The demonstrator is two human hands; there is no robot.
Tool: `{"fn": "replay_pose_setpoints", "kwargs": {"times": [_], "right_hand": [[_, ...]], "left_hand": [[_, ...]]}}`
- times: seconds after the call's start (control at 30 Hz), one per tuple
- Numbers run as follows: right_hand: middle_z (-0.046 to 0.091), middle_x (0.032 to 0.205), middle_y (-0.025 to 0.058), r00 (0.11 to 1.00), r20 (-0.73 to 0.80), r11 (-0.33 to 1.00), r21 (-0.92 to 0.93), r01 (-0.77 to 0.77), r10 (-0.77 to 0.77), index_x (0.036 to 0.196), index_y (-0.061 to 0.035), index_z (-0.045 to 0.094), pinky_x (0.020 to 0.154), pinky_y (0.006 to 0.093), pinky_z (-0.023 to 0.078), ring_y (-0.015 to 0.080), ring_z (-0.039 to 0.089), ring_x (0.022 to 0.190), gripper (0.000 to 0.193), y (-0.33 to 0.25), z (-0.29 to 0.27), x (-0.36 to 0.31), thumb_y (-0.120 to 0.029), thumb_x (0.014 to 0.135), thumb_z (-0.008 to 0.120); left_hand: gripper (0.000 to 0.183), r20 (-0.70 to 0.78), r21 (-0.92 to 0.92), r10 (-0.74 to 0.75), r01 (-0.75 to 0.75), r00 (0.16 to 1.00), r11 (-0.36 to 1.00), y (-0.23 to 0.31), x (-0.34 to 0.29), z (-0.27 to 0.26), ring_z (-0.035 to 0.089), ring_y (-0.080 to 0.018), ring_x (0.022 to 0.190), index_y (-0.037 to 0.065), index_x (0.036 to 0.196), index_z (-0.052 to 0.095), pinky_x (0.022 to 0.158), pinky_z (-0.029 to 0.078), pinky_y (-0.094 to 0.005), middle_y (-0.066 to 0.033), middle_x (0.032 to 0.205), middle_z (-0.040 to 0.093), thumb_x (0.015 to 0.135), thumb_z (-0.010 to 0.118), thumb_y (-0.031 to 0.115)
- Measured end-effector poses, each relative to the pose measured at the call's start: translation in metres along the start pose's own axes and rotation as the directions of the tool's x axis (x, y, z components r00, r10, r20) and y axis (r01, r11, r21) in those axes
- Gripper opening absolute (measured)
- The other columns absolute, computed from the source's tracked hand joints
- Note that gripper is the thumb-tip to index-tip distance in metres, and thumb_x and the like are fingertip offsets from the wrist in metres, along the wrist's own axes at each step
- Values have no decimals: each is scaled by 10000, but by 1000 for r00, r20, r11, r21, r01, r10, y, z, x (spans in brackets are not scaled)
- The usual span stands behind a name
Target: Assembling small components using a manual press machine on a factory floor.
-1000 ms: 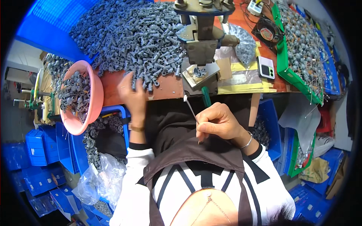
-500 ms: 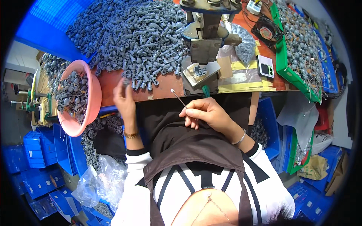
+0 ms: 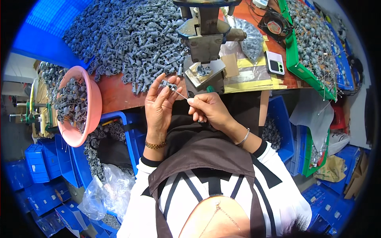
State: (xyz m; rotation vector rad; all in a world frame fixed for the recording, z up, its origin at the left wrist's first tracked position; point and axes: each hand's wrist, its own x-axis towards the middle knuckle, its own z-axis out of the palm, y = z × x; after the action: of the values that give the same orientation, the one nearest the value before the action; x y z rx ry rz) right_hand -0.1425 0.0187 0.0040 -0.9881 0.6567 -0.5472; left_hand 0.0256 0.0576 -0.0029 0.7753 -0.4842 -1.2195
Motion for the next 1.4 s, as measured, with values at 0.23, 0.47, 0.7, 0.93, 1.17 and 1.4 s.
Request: {"fn": "replay_pose_setpoints", "kwargs": {"times": [0.23, 0.47, 0.7, 0.93, 1.17, 1.4], "right_hand": [[607, 599, 6, 990, -31, 984, -126, 129, -134, 709, -29, 626, 439, 161, 370, 27, 526, 491, 296, 3, 7, -1, -212, 935, 571], [619, 663, 4, 889, 24, 732, -558, 391, -457, 766, -5, 641, 500, 184, 421, 61, 568, 561, 255, 0, 6, -1, -174, 941, 562], [606, 710, 19, 994, 42, 976, 201, 89, -99, 934, -39, 599, 472, 180, 415, 57, 531, 537, 236, -11, 0, -5, -258, 969, 517], [558, 732, -11, 865, -150, 876, -161, 456, -478, 984, -34, 529, 581, 180, 418, 39, 520, 636, 103, -11, -17, 9, -112, 928, 569], [561, 788, -9, 895, -61, 883, -206, 422, -442, 998, -65, 499, 558, 168, 390, 27, 494, 637, 106, 2, -21, 15, -144, 947, 548], [619, 823, 16, 860, -210, 885, -154, 440, -465, 1076, -59, 446, 547, 187, 430, 56, 583, 695, 178, 3, -32, 23, -109, 940, 549]], "left_hand": [[313, 57, 152, 30, -38, 998, 988, 2, -9, 10, 603, -273, 1069, -10, 1269, 486, 922, 520, -399, -194, 1164, 592, 972, 455, 84], [261, 96, -34, -81, 84, 992, 996, 3, -24, 21, 612, -226, 1035, -10, 1172, 562, 931, 487, -364, -160, 1156, 610, 955, 489, 117], [219, 524, 617, 265, -576, 809, 536, 12, -28, 34, 516, -293, 1199, -37, 1007, 675, 987, 398, -366, -225, 1267, 548, 915, 582, 138], [294, -37, 162, 459, -448, 887, 879, 26, -9, 18, 551, -266, 1157, -67, 1177, 563, 954, 439, -349, -198, 1236, 570, 969, 495, 129], [310, 665, 747, 309, -601, 680, -284, 13, -13, 46, 575, -308, 1052, 38, 1045, 664, 977, 391, -430, -125, 1071, 626, 754, 741, 112], [208, 432, 852, 216, -475, 875, 220, -9, 6, 50, 585, -211, 662, 25, 958, 656, 575, 477, -292, -92, 834, 618, 762, 720, 44]]}}
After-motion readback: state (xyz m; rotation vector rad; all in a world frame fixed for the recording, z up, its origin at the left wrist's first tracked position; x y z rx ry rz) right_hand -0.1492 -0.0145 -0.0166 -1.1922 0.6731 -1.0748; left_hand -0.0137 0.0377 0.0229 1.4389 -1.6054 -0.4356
